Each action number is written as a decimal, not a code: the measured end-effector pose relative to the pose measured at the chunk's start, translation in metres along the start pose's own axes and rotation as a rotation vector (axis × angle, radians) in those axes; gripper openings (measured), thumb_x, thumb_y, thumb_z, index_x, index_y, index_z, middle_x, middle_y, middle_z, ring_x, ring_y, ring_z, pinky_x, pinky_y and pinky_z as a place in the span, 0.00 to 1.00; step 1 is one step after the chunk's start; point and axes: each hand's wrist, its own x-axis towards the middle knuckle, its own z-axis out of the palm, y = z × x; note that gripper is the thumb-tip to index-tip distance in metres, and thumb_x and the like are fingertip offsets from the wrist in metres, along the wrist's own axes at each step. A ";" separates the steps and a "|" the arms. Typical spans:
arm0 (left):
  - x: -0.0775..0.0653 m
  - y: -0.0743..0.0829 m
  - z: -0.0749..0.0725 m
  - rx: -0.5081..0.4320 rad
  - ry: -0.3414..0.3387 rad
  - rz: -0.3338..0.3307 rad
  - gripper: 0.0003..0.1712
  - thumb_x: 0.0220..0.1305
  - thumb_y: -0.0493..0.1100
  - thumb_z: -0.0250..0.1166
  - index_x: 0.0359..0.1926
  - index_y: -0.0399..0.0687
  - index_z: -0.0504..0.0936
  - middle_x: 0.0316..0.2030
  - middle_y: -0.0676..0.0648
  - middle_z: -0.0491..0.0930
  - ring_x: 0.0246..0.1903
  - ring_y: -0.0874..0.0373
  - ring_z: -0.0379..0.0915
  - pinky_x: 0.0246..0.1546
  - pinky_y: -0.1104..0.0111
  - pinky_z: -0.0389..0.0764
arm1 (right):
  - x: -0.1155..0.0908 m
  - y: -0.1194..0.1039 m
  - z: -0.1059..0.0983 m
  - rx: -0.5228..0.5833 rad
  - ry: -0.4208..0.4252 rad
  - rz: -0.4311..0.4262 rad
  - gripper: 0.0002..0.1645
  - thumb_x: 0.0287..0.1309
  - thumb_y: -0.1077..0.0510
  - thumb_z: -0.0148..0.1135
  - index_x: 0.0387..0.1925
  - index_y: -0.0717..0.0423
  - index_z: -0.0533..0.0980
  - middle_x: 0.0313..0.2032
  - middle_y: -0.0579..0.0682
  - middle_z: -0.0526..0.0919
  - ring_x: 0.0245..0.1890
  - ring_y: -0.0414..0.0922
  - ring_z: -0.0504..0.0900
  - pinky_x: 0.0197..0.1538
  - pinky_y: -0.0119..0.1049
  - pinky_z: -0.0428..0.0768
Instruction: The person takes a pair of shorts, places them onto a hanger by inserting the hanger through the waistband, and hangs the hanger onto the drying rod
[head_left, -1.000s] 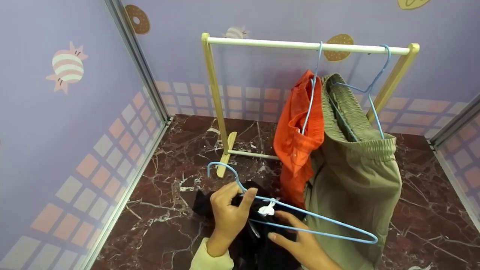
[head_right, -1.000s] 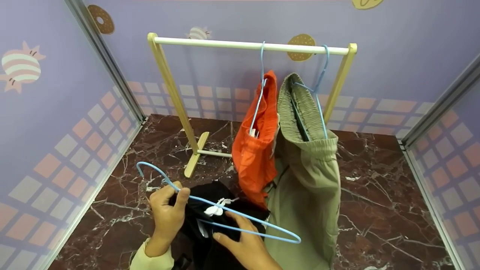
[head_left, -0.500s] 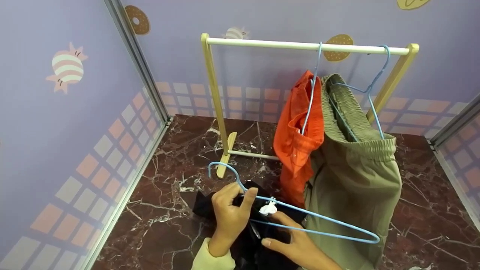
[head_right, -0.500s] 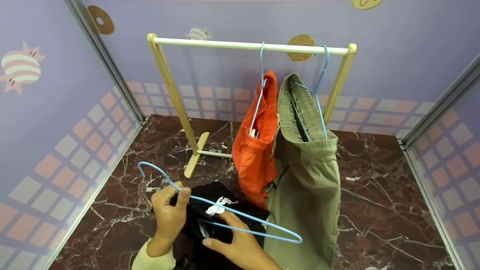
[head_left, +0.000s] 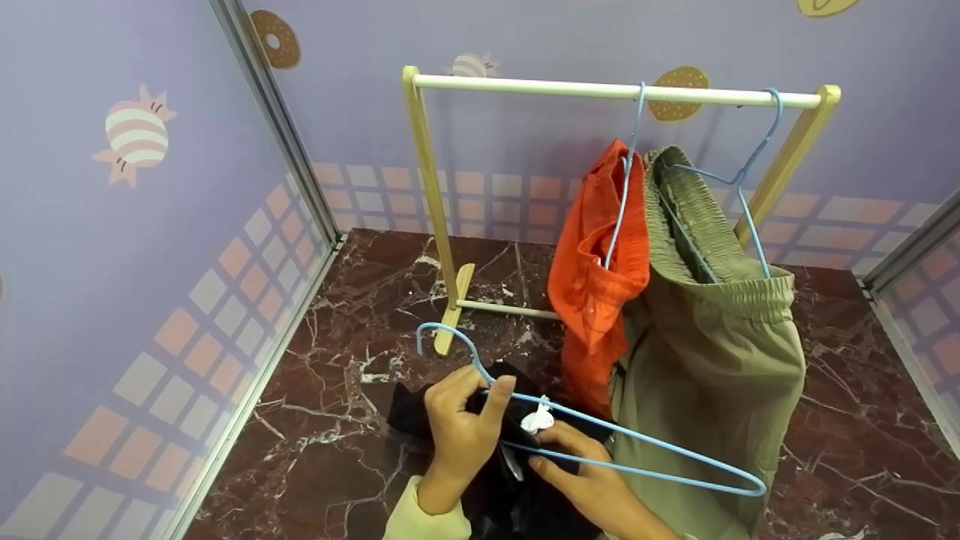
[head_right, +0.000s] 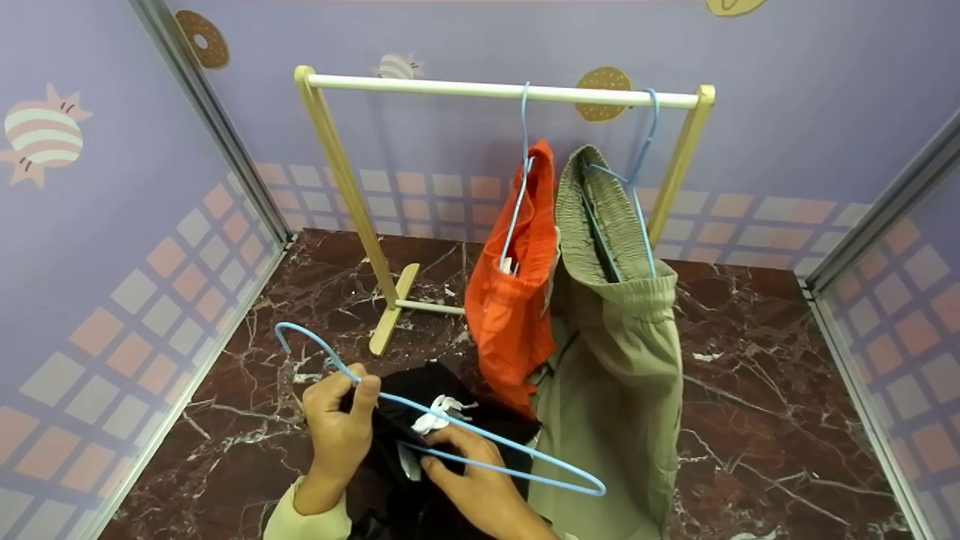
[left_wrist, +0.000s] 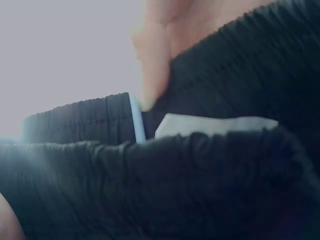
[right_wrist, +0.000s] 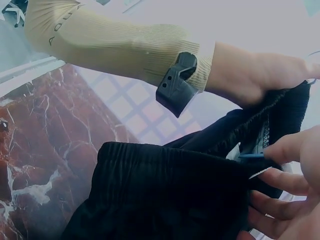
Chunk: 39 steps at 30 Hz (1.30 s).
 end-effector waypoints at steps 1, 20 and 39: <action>0.000 0.000 0.000 -0.002 -0.001 -0.001 0.23 0.56 0.46 0.65 0.11 0.49 0.65 0.11 0.55 0.59 0.15 0.69 0.51 0.18 0.79 0.59 | 0.000 0.001 0.000 -0.003 -0.005 -0.009 0.14 0.50 0.67 0.62 0.39 0.51 0.75 0.40 0.48 0.79 0.40 0.36 0.75 0.45 0.28 0.73; 0.007 -0.001 -0.006 -0.019 0.040 0.003 0.26 0.57 0.46 0.64 0.10 0.48 0.61 0.11 0.54 0.54 0.15 0.69 0.46 0.17 0.78 0.54 | -0.010 0.017 -0.006 -0.116 -0.058 -0.032 0.35 0.32 0.81 0.54 0.44 0.51 0.74 0.40 0.47 0.81 0.41 0.37 0.76 0.46 0.25 0.71; 0.014 -0.010 -0.020 -0.010 0.116 0.013 0.30 0.59 0.48 0.62 0.08 0.45 0.57 0.10 0.52 0.52 0.15 0.67 0.45 0.16 0.76 0.52 | -0.022 0.020 -0.049 -0.129 -0.063 0.023 0.35 0.33 0.81 0.53 0.44 0.49 0.74 0.40 0.47 0.81 0.41 0.36 0.76 0.45 0.25 0.71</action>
